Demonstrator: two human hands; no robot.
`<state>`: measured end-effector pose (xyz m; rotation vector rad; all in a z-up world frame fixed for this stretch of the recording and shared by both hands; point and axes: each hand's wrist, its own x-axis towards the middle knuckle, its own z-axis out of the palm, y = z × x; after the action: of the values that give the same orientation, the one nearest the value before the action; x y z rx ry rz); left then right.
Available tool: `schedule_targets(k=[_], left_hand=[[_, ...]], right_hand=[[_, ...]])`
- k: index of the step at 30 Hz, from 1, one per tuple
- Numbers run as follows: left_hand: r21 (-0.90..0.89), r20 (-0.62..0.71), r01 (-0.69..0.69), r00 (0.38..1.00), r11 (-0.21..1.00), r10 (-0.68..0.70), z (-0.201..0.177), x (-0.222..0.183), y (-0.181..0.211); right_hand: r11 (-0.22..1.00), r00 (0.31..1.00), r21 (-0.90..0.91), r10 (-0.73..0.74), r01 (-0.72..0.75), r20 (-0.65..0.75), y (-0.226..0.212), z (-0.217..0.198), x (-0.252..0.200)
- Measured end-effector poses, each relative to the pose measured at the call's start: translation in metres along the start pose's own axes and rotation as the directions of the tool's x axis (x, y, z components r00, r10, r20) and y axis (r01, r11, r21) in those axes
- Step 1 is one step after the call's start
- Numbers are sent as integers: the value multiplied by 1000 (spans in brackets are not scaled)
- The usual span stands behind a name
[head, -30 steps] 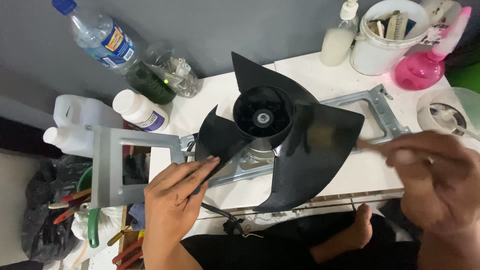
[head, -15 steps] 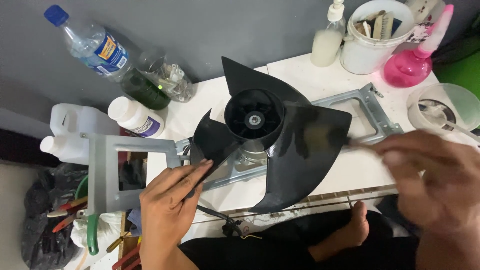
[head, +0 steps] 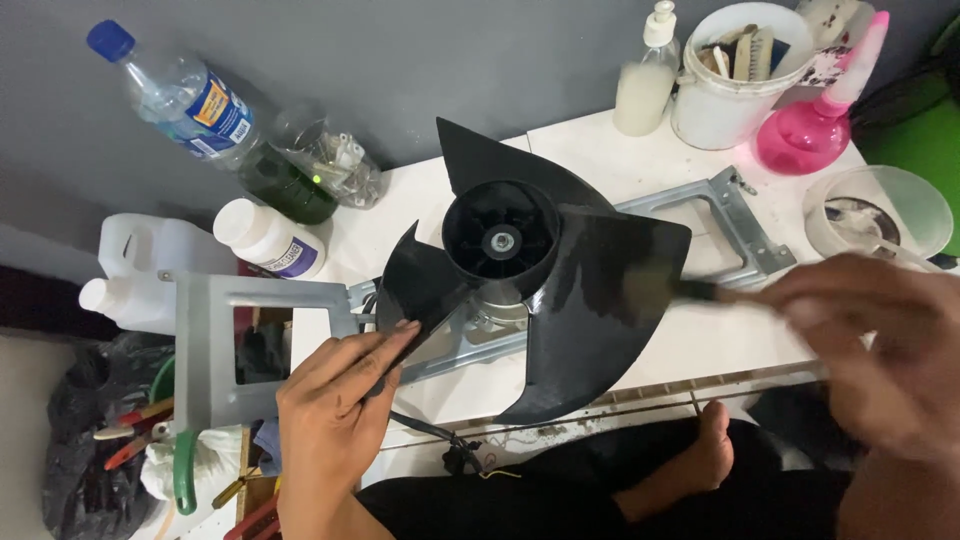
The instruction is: The person paints a black fan blade with a brush, applying a clear or light-colored coating to the curved surface. They hold the blade steady with one hand while brushing with the other, repeatedly dipping the brush into a container to reload the coating.
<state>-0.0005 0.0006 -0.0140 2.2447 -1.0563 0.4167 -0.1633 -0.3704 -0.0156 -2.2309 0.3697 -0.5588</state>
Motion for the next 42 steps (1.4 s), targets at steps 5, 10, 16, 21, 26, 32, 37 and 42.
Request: schedule_targets(k=[5,10,16,21,26,32,37,42], left_hand=[[-6,-4,2,1000,1000,-2,-1,2,3],[34,-9,-8,1000,999,9,-1,1,2],[-23,-33,10,999,1000,-11,0,2,3],[-36,-47,15,999,999,-17,1,0,5],[-45,-43,9,999,999,-11,2,1,5],[-25,-45,-13,999,1000,12,3,0,0],[-7,-41,-6,999,1000,6,3,-1,3],[47,-24,-23,999,999,24,1,-3,5]], right_hand=[[996,996,-8,-84,84,-14,-14,-11,5],[989,987,145,62,-40,-147,-6,-8,-7],[977,969,-32,-207,213,134,-4,-20,3],[988,990,95,110,-119,90,-4,-30,2],[978,983,112,-183,178,37,4,-16,4],[955,951,185,-262,231,163,-3,-5,13],[793,776,281,-599,540,199,-19,7,16],[931,912,106,-363,349,190,-3,8,10]])
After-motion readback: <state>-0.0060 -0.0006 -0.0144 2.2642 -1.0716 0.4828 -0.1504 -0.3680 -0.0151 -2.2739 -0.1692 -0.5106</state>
